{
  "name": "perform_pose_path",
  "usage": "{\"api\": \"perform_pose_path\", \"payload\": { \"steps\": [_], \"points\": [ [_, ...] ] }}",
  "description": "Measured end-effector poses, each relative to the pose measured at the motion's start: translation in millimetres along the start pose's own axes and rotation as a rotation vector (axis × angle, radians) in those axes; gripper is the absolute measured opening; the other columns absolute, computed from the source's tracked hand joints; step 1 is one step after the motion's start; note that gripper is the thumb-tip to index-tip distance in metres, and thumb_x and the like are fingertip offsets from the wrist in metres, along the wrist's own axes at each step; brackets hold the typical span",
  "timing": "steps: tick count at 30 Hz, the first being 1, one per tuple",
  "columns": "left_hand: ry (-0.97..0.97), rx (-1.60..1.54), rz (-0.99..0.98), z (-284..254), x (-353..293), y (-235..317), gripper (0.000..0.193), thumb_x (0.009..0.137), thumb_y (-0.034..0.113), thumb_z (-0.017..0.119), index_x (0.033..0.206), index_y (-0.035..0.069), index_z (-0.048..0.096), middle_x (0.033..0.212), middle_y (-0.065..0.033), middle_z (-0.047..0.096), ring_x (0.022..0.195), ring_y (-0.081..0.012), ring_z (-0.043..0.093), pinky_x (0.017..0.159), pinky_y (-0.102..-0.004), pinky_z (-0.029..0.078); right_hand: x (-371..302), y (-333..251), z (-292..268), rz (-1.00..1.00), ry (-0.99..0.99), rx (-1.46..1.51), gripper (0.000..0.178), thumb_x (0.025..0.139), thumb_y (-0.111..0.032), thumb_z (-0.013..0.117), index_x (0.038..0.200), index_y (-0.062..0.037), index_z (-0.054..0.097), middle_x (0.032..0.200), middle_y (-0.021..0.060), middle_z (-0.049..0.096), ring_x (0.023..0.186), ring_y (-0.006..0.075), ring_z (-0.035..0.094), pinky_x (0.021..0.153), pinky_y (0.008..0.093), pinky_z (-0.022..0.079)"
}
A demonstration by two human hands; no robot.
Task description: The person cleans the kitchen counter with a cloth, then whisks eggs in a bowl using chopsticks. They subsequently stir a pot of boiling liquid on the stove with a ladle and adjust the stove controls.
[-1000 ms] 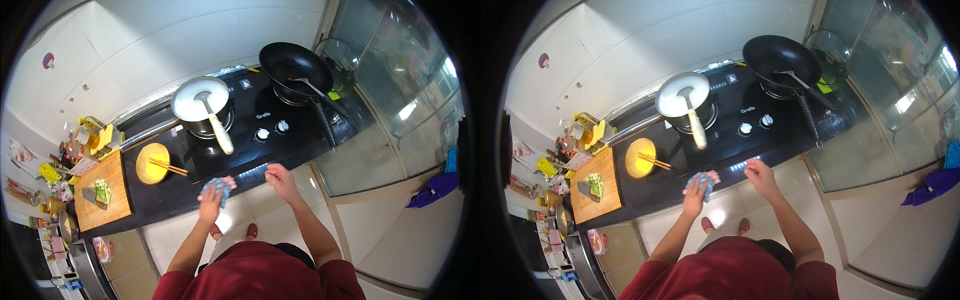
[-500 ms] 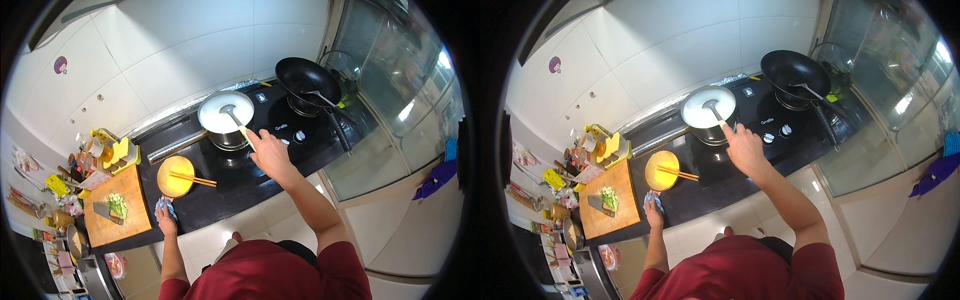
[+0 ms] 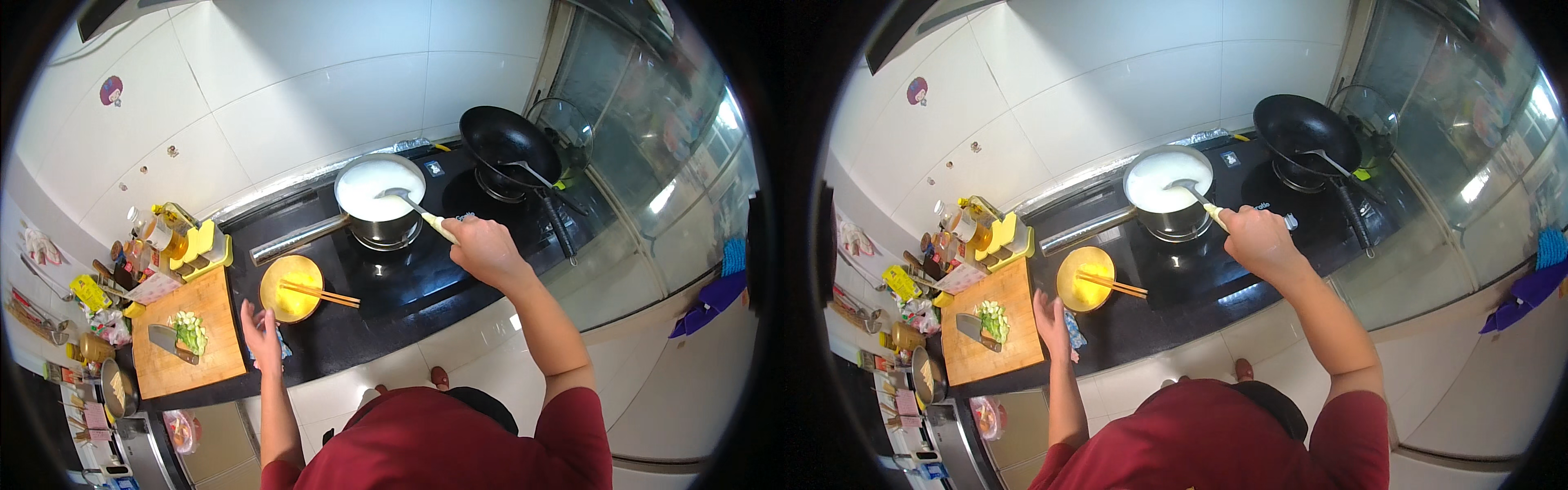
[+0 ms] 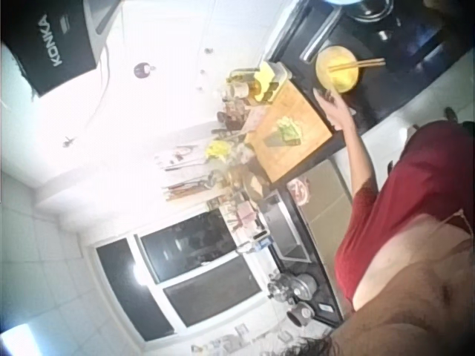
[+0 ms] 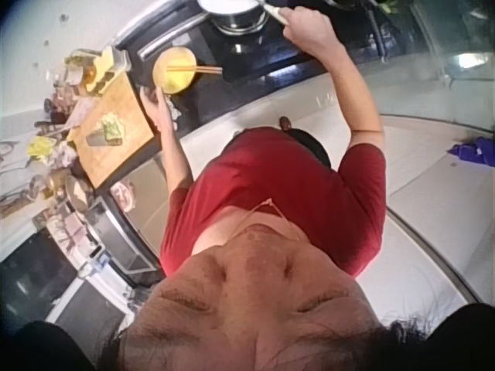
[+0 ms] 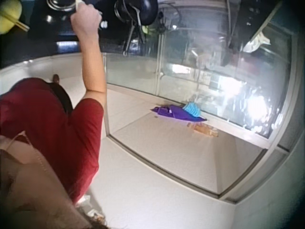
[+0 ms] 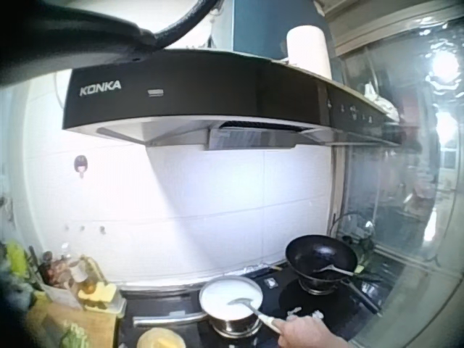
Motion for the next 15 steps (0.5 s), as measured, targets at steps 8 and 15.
{"api": "perform_pose_path", "payload": {
  "steps": [8,15],
  "points": [
    [0.016,-0.39,-0.091,52,49,65,0.055,0.098,0.023,0.058,0.142,-0.001,0.036,0.112,-0.0124,0.059,0.086,-0.0143,0.062,0.066,-0.0244,0.05,-2,-10,-18,-0.166,0.009,0.089,0.026,0.078,-0.011,0.064,0.103,-0.0088,0.067,0.081,0.0148,0.065,0.073,0.0347,0.067,0.065,0.0433,0.054],
    [0.03,-0.455,-0.097,65,73,52,0.037,0.098,0.021,0.057,0.127,-0.001,0.048,0.096,-0.007,0.06,0.073,-0.0123,0.062,0.058,-0.0245,0.05,17,-14,14,-0.155,0.059,-0.008,0.029,0.08,-0.011,0.064,0.108,-0.0115,0.066,0.08,0.0132,0.064,0.067,0.0307,0.068,0.059,0.041,0.055]
  ]
}}
Point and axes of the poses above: each hand's wrist, its own x-axis towards the middle knuckle, its own z-axis out of the palm, y = z × x, the point moved 10 cm from there along x, towards the middle knuckle
